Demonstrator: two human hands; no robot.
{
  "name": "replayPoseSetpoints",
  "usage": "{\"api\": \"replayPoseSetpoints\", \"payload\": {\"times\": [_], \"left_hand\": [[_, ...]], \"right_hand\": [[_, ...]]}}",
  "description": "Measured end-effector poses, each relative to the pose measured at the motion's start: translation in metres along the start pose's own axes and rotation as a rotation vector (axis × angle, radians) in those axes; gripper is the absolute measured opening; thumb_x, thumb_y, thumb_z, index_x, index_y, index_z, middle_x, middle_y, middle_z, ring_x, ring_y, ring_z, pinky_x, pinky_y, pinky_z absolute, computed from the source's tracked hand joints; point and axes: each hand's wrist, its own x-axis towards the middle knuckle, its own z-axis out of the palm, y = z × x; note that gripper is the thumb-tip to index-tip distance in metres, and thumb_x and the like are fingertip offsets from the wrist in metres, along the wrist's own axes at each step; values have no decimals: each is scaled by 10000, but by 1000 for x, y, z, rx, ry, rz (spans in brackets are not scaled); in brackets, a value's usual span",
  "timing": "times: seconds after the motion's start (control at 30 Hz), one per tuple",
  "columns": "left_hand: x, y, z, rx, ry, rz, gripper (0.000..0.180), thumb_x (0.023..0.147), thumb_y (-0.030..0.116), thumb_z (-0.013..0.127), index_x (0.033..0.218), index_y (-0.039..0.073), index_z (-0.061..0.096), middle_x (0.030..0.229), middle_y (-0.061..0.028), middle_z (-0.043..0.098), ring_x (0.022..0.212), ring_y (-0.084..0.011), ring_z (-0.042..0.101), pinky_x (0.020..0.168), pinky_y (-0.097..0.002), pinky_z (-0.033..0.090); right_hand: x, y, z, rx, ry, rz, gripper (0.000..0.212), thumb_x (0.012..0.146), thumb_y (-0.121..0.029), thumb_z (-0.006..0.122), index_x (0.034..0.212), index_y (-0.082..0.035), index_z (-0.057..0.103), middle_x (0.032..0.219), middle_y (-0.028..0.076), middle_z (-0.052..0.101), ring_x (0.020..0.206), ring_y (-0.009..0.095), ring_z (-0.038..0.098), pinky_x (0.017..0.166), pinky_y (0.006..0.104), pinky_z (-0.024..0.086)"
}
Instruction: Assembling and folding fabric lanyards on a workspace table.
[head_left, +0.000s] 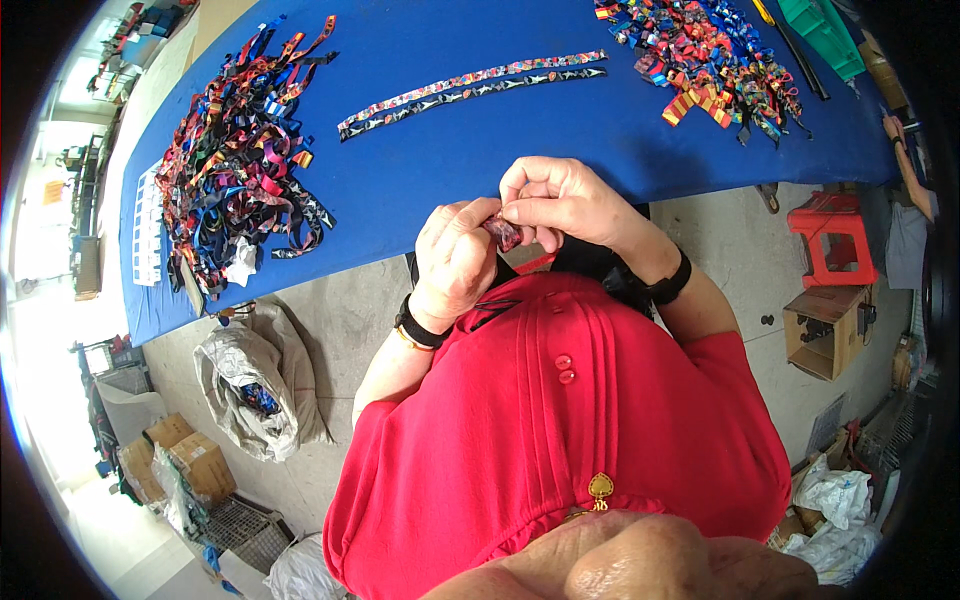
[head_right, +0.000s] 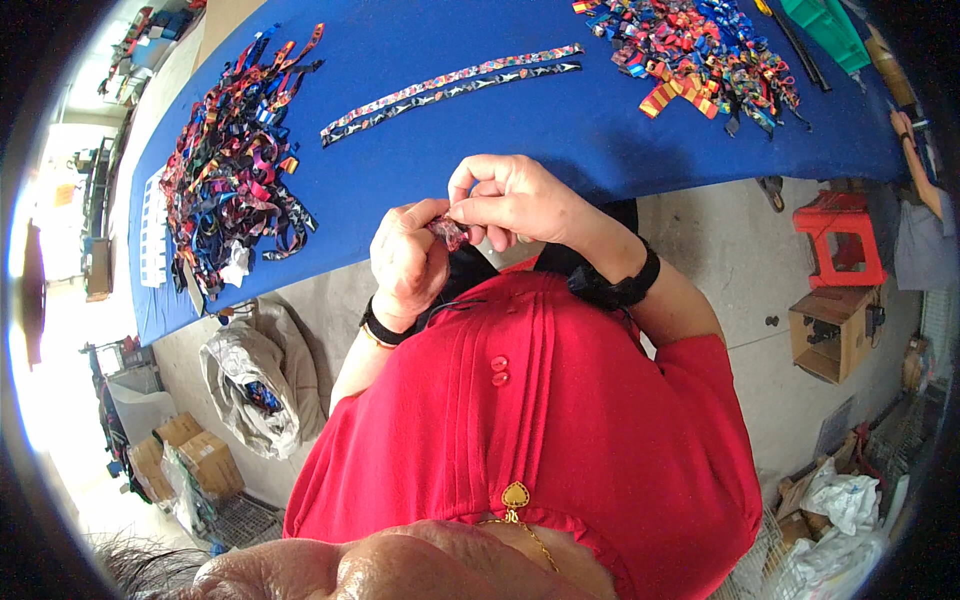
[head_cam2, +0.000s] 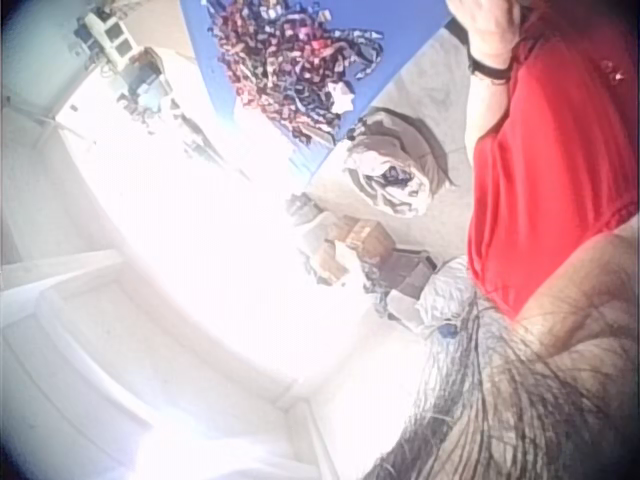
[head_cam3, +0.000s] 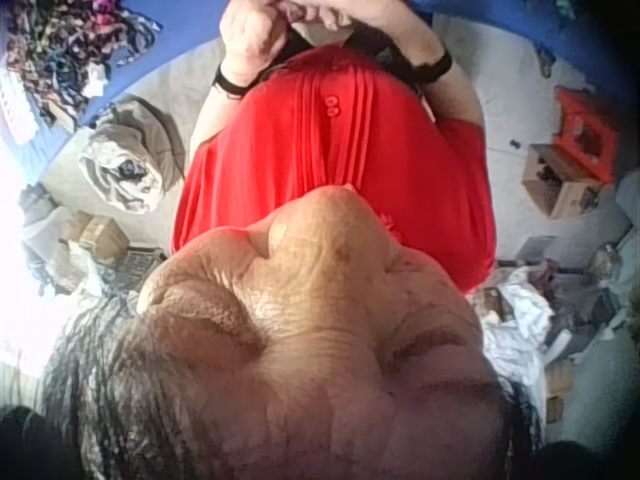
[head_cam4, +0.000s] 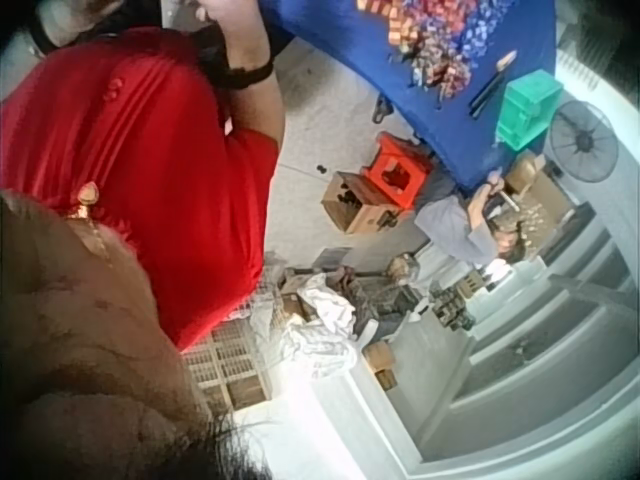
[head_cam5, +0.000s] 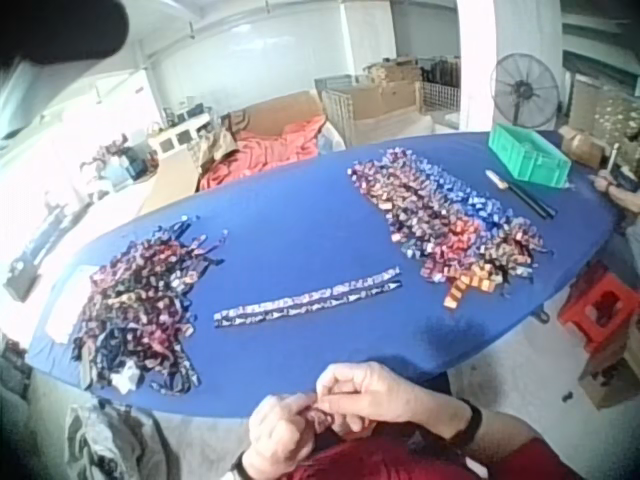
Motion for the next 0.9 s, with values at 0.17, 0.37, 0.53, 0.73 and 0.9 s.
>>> {"api": "replayPoseSetpoints", "payload": {"times": [0.17,0.37,0.53,0.73,0.9], "left_hand": [[6,1,-1,-23,-10,43,291,641,-129,676,812,20,494,1014,-167,689,755,-282,655,643,-368,526],[3,2,-1,-7,-52,6,315,634,-146,680,838,24,511,1001,-171,689,754,-298,662,631,-381,535],[-1,1,1,27,-82,-12,324,620,-133,687,845,26,516,1008,-163,682,721,-291,650,612,-387,528],[1,9,3,-29,-95,17,309,640,-132,689,819,26,493,994,-171,682,676,-274,645,574,-370,524],[7,6,3,41,-8,36,307,671,-142,685,797,22,458,957,-182,700,648,-266,642,559,-357,520]], "right_hand": [[0,-6,-3,45,-25,109,73,960,-164,599,990,-101,620,696,35,677,464,38,547,392,189,366],[2,0,2,-12,82,51,58,954,-147,585,956,-95,612,658,29,654,426,32,502,384,196,363],[4,3,6,2,112,29,51,973,-128,572,943,-93,595,650,20,634,430,26,490,374,185,355],[5,8,-2,144,217,56,94,975,-187,576,970,-94,586,659,16,620,401,43,468,361,197,332],[-1,-1,-1,77,53,75,162,1033,-192,538,1004,-37,574,692,30,622,508,57,559,448,182,440]]}}
